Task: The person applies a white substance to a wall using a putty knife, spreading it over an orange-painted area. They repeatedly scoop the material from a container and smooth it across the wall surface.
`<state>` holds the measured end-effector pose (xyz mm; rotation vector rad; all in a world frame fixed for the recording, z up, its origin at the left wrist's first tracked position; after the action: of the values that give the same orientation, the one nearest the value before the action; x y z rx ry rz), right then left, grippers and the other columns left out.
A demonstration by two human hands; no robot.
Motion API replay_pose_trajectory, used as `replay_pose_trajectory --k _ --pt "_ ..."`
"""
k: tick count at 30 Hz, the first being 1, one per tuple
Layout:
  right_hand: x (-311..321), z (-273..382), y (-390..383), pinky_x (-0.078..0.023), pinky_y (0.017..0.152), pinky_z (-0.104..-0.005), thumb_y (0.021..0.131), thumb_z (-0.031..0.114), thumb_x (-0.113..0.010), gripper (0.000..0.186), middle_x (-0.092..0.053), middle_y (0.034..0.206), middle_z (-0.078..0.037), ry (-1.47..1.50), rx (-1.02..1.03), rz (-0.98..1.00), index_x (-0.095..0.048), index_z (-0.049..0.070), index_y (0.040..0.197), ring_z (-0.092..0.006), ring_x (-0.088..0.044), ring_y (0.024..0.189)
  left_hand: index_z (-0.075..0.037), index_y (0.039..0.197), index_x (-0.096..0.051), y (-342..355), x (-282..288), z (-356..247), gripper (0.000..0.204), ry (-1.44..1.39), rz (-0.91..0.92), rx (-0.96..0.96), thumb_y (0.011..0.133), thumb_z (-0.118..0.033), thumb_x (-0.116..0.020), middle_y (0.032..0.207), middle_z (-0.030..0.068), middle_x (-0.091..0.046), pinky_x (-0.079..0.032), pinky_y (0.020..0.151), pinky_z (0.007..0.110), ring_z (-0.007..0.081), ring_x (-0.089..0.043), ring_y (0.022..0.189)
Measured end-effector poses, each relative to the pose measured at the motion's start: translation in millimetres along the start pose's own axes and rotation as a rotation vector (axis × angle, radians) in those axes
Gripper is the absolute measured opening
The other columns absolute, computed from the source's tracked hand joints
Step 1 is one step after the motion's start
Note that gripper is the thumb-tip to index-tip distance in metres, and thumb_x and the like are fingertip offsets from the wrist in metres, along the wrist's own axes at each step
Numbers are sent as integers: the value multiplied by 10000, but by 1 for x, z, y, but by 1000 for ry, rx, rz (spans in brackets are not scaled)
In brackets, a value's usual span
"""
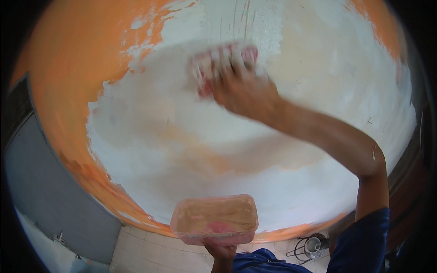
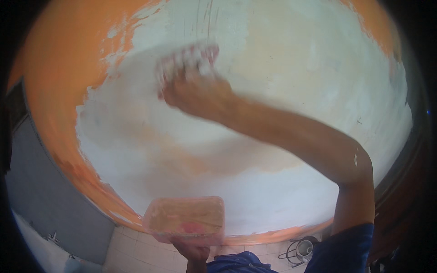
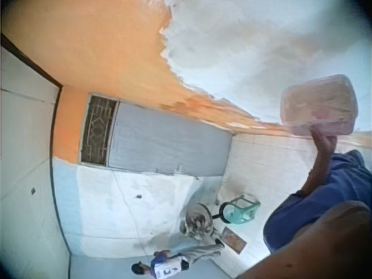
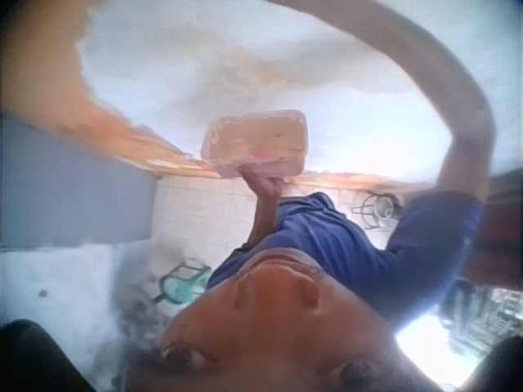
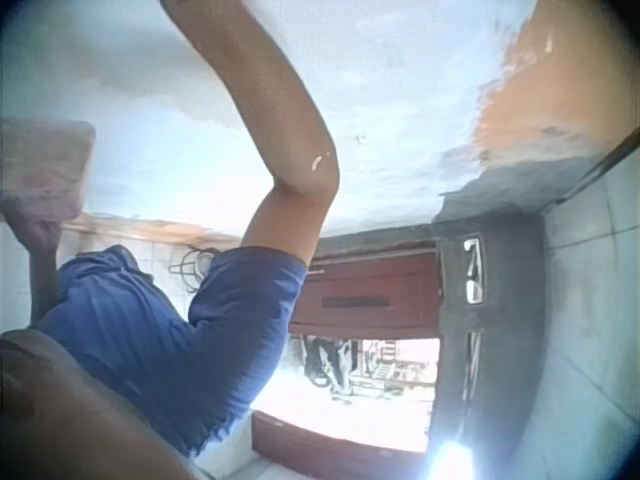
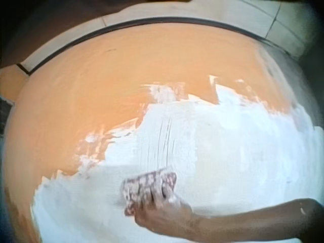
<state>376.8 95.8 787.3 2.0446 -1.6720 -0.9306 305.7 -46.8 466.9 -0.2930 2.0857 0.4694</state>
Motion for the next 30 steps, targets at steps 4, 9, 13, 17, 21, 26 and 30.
replay_pose_trajectory --k 4,9,13,17,21,26,30 --pt "23 -17 16 -494 530 -400 776 237 -539 166 -609 715 -105 366 -133 253 -637 105 757 -248 -616 677 -165 1357 -194 4 -2 -3 709 31 74 -30 845 -611 -396 1317 63 -338 -415 965 437 248 -367 1223" --pt "-10 -122 87 -488 518 -377 758 84 -517 176 -615 611 -159 71 -223 -1 -636 41 636 -280 -618 569 -140 1351 -203 -5 17 19 721 453 7 -112 840 -582 -454 1304 84 -342 -414 953 424 265 -392 1197" --pt "-50 -85 36 -463 444 -371 809 250 -545 212 -563 553 -72 416 -288 87 -636 92 699 -228 -583 533 -47 1339 -205 -9 5 9 777 425 -132 -159 816 -478 -584 1293 173 -324 -360 954 440 317 -399 1162" --pt "9 -20 -26 -527 710 -356 711 121 -562 183 -625 960 -160 141 29 106 -622 18 849 -299 -600 929 -36 1349 -187 -9 19 7 820 355 -140 -144 789 -411 -653 1267 190 -337 -367 932 451 328 -419 1122" --pt "35 -51 -3 -523 586 -351 652 124 -609 124 -639 802 -98 243 -114 91 -632 70 761 -202 -621 719 -55 1357 -178 -3 -2 -1 785 -85 -199 -13 811 -419 -607 1257 169 -352 -371 936 447 313 -418 1131" --pt "-11 -148 54 -498 540 -386 723 91 -549 115 -624 683 -142 -17 -257 242 -629 42 658 -265 -625 626 -132 1354 -192 0 14 7 718 973 28 -564 858 -608 -401 1292 105 -351 -382 980 431 277 -386 1199" --pt "-26 -84 -1 -516 642 -364 814 167 -521 206 -620 947 -140 230 -195 349 -586 41 963 -250 -602 878 -44 1336 -207 -1 27 16 757 504 -82 -246 803 -390 -619 1231 175 -367 -367 920 450 322 -418 1117"
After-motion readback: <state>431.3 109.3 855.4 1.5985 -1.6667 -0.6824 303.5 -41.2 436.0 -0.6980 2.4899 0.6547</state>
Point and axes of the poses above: each hand's wrist, its own y-axis towards the middle knuckle, its own x-axis out of the back of the hand, z = x × y, the point moved 2 cm from there along y, towards the middle knuckle
